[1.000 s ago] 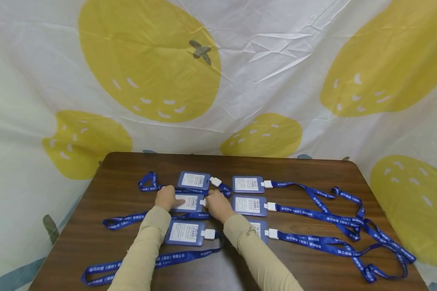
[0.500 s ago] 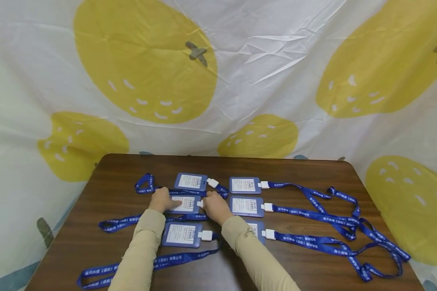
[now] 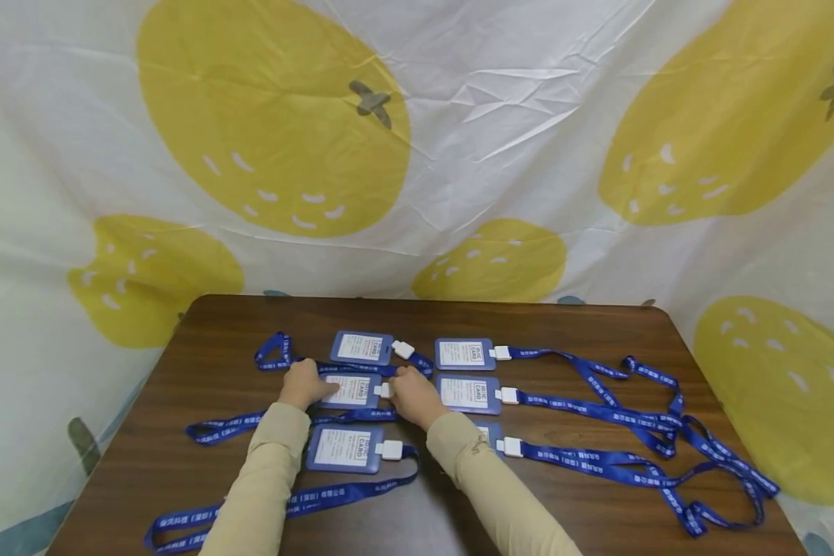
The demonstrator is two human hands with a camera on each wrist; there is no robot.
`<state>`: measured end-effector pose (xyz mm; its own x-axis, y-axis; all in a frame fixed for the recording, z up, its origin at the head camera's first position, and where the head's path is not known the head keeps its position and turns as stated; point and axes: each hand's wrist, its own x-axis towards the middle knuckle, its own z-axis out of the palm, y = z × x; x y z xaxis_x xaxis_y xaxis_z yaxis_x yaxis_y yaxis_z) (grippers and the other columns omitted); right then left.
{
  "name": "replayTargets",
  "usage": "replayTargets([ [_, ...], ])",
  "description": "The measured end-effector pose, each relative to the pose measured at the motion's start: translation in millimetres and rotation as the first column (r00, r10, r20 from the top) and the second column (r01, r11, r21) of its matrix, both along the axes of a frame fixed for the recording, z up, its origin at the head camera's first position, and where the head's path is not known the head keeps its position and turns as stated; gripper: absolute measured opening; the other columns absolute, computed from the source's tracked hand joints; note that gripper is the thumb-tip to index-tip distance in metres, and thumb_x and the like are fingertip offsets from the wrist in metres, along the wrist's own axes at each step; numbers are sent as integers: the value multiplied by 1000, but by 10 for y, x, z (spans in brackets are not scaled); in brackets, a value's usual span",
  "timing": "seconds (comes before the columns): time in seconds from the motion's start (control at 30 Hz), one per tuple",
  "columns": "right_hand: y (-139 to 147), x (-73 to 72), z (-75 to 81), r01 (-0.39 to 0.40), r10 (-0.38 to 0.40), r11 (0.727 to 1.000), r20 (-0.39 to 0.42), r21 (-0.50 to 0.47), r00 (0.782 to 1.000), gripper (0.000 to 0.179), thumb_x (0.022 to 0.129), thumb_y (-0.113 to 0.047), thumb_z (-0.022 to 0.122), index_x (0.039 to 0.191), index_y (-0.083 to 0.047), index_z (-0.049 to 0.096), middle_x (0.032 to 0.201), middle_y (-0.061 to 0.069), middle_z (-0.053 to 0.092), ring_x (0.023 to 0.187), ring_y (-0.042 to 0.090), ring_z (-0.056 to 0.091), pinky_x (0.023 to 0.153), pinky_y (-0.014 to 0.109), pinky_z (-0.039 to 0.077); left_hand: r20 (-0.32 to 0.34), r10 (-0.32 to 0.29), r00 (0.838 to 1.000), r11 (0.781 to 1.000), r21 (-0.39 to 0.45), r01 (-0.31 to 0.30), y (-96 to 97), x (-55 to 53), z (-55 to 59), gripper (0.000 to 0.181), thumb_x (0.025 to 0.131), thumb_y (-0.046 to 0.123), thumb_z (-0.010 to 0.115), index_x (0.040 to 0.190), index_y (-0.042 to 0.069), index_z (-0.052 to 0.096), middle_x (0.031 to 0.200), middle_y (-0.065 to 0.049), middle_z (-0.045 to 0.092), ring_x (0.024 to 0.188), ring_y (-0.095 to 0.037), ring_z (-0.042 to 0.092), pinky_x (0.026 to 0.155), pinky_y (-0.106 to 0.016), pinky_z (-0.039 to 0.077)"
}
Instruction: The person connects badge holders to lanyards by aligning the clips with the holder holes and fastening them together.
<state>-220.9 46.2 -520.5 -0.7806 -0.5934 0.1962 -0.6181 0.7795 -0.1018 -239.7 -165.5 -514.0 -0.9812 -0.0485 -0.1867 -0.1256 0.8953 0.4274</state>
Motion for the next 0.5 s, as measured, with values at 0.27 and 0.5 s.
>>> replayTargets([
  [0.27, 113, 27, 22, 10, -10, 1000, -10, 0, 1000, 16, 76, -18, 71, 80, -4, 66, 76, 6, 57, 72, 21, 57, 69, 32, 48, -45, 4, 999, 1000, -9, -4, -33, 67, 94, 34, 75, 19, 68, 82, -13, 59, 76, -23, 60, 67, -31, 56, 61, -44, 49],
  [0.5, 187, 24, 63, 3, -3, 998, -6, -63, 1000, 17, 76, -17, 70, 86, -3, 70, 77, 6, 60, 72, 21, 58, 69, 32, 48, -128, -2, 992, 1000, -20, 0, 10, 89, 164, 29, 80, 22, 61, 60, 2, 51, 60, -9, 52, 54, -22, 49, 45, -35, 40],
])
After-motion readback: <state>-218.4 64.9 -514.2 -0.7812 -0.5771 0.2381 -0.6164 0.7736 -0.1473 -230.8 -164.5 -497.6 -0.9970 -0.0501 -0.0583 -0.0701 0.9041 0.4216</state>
